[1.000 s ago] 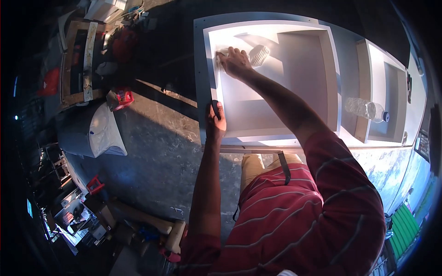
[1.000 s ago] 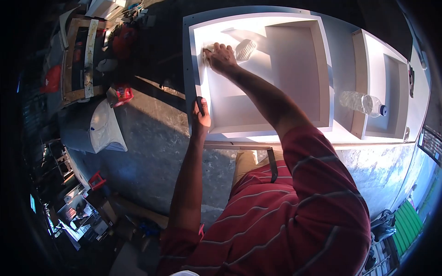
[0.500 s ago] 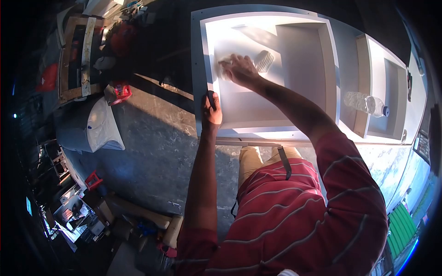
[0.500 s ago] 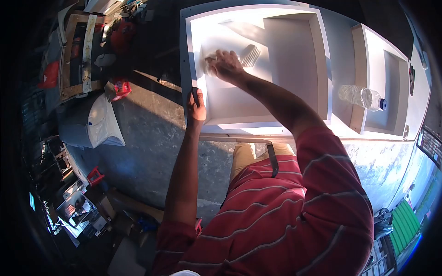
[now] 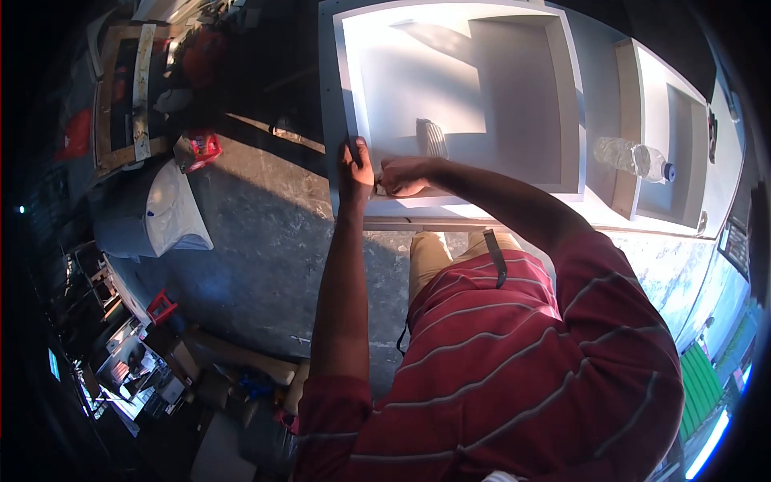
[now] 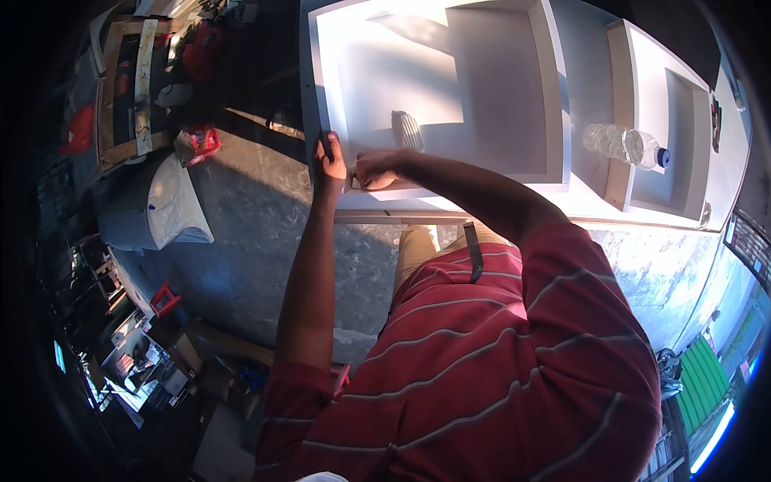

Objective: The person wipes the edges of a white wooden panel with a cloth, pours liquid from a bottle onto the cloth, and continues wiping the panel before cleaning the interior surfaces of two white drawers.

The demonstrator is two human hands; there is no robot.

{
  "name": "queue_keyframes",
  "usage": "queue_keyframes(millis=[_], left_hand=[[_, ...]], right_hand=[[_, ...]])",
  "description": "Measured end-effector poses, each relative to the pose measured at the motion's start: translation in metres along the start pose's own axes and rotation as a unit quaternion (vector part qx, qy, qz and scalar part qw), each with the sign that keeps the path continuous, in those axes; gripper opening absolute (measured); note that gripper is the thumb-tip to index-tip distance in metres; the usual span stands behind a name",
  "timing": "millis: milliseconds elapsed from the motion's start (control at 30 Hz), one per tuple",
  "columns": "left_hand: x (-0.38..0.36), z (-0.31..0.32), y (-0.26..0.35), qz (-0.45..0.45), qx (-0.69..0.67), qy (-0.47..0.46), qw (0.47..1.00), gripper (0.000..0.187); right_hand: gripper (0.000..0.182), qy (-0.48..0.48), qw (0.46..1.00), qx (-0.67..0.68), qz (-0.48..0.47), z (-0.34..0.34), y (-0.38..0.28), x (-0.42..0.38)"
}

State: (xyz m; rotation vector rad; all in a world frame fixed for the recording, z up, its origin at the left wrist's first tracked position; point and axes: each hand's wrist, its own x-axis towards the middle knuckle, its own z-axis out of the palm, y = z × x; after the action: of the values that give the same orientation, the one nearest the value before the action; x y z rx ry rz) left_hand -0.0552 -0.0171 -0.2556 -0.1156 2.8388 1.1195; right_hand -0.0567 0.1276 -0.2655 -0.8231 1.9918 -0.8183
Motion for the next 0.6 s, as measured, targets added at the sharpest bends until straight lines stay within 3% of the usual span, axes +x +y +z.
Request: queue_keyframes(millis=[67, 200, 367, 433, 500, 533, 600], left_hand=[[0.002, -0.005, 0.003, 0.016, -0.021, -0.011, 1.0, 0.052], [0.0, -0.001, 0.0, 0.031, -0.03, 0.021, 0.999, 0.054], [0.001, 0.0, -0.003, 0.014, -0.045, 0.005, 0.999, 0.055], [-0.001, -0.002, 0.0, 0.003, -0.04, 0.014, 0.999, 0.055], [-0.002, -0.006, 0.009, -0.007, -0.068, -0.008, 0.998, 0.057], [-0.002, -0.007, 0.013, -0.006, -0.071, -0.009, 0.997, 0.057], [-0.004, -0.008, 0.017, -0.007, -0.083, 0.0, 0.996, 0.058]], right_hand=[[0.019, 0.042, 0.994, -0.066, -0.073, 0.003, -0.001, -0.009], [0.012, 0.01, 0.988, -0.138, -0.07, -0.002, 0.013, -0.03], [0.018, -0.12, 0.969, -0.162, 0.141, -0.02, 0.047, -0.129], [0.004, -0.12, 0.96, -0.015, 0.253, -0.034, 0.055, -0.183], [0.008, -0.024, 0.956, 0.131, 0.261, -0.014, 0.089, -0.223], [0.008, -0.024, 0.955, 0.129, 0.265, -0.003, 0.093, -0.222], [0.017, 0.187, 0.981, 0.02, 0.055, 0.026, 0.096, -0.218]])
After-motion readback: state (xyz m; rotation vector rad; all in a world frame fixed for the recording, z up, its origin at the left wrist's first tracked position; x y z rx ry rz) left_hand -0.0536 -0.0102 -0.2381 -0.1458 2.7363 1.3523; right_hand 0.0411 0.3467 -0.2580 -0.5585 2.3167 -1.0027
